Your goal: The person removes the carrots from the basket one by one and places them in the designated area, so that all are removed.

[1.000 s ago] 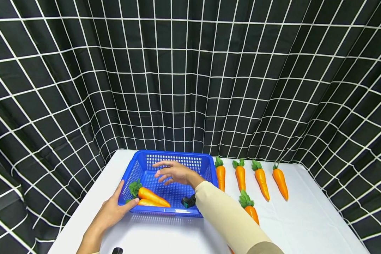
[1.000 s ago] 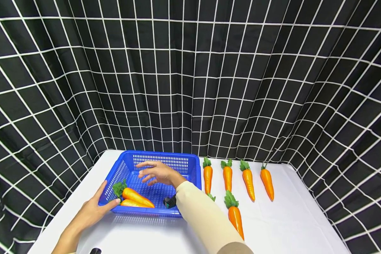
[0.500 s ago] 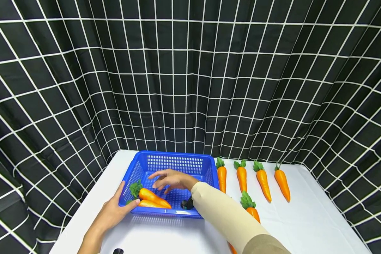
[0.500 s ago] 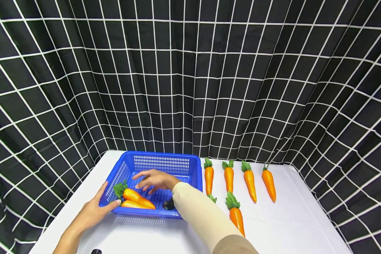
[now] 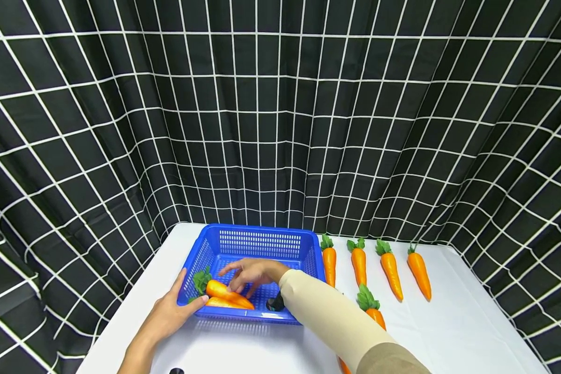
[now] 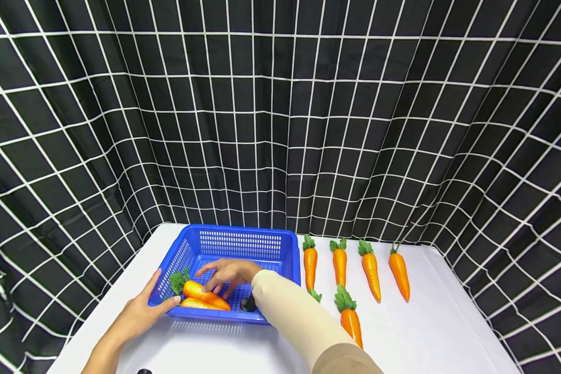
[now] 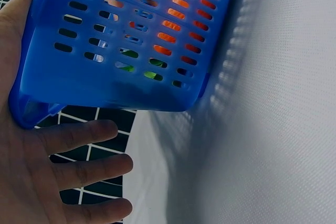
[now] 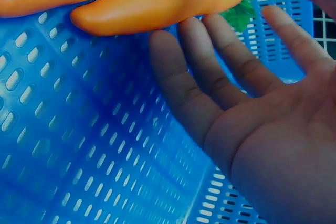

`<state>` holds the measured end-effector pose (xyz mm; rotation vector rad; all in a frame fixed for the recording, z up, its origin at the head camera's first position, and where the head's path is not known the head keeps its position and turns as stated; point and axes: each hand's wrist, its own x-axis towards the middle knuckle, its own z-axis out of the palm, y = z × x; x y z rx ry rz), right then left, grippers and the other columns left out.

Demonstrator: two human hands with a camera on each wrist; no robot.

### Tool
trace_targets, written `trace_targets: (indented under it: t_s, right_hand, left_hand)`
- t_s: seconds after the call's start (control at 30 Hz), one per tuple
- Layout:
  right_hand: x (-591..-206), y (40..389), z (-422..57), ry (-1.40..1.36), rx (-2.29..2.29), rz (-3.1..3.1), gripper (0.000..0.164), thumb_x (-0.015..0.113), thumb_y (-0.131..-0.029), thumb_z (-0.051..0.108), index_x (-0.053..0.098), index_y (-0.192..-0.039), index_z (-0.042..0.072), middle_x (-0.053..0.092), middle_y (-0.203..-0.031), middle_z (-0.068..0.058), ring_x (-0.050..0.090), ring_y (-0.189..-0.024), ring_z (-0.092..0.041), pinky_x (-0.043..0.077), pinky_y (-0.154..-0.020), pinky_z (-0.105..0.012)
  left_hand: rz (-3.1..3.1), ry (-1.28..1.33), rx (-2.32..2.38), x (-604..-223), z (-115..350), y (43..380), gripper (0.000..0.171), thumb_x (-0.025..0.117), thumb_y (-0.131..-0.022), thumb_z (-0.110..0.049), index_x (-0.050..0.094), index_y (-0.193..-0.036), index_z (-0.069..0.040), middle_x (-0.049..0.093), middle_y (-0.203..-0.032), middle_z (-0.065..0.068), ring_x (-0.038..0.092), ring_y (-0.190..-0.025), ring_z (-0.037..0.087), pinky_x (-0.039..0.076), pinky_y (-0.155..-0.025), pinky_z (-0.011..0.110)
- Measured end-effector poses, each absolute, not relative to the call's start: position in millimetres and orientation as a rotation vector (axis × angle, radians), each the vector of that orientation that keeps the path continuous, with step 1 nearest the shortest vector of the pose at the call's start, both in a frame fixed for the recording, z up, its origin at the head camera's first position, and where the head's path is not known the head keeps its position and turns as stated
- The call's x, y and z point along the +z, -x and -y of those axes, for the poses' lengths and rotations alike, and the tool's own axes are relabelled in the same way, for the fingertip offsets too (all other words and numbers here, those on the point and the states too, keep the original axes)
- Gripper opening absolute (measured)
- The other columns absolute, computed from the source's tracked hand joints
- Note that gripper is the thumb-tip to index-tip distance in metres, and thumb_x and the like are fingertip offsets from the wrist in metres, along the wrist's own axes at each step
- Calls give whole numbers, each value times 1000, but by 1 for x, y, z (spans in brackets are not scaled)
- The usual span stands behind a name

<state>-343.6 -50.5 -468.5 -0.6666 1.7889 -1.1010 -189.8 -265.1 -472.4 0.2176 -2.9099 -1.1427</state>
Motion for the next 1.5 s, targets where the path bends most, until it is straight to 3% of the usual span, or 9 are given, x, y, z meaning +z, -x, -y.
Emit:
trace_targets:
  t_s: [0.4,0.83,1.1,1.5]
  right_hand:
    - [-471,338,52,647,-977,-1863,40,71,-83,4,63,-121,15,67,-87,-11,61,-78,-25,55,-65,-46]
    - [-470,334,50,647,-926,-1951,38,73,-79,-2,67,-111,16,68,-83,-10,62,-67,-24,56,-59,-43]
    - [-462,337,49,633,-1011,-1989,42,74,-75,-3,67,-113,15,68,-85,-10,64,-72,-25,56,-57,-43]
    - [-448,338,42,681,-1143,-1945,42,74,-79,-2,66,-117,14,67,-81,-10,60,-69,-21,57,-60,-42]
  left_hand:
    - [2890,-235,-1170,-475,265,189,104,64,-82,-64,13,-156,-12,35,-142,35,40,-124,54,34,-95,66]
    - [2897,-243,-1160,-473,264,188,102,64,-82,-63,13,-156,-13,36,-142,35,42,-122,55,36,-93,66]
    - [2920,-265,-1160,-474,265,189,105,61,-81,-67,11,-156,-15,35,-142,35,40,-123,55,36,-93,66]
    - [2933,-264,-1164,-474,267,191,104,61,-82,-67,9,-157,-15,36,-141,36,44,-120,54,38,-91,66]
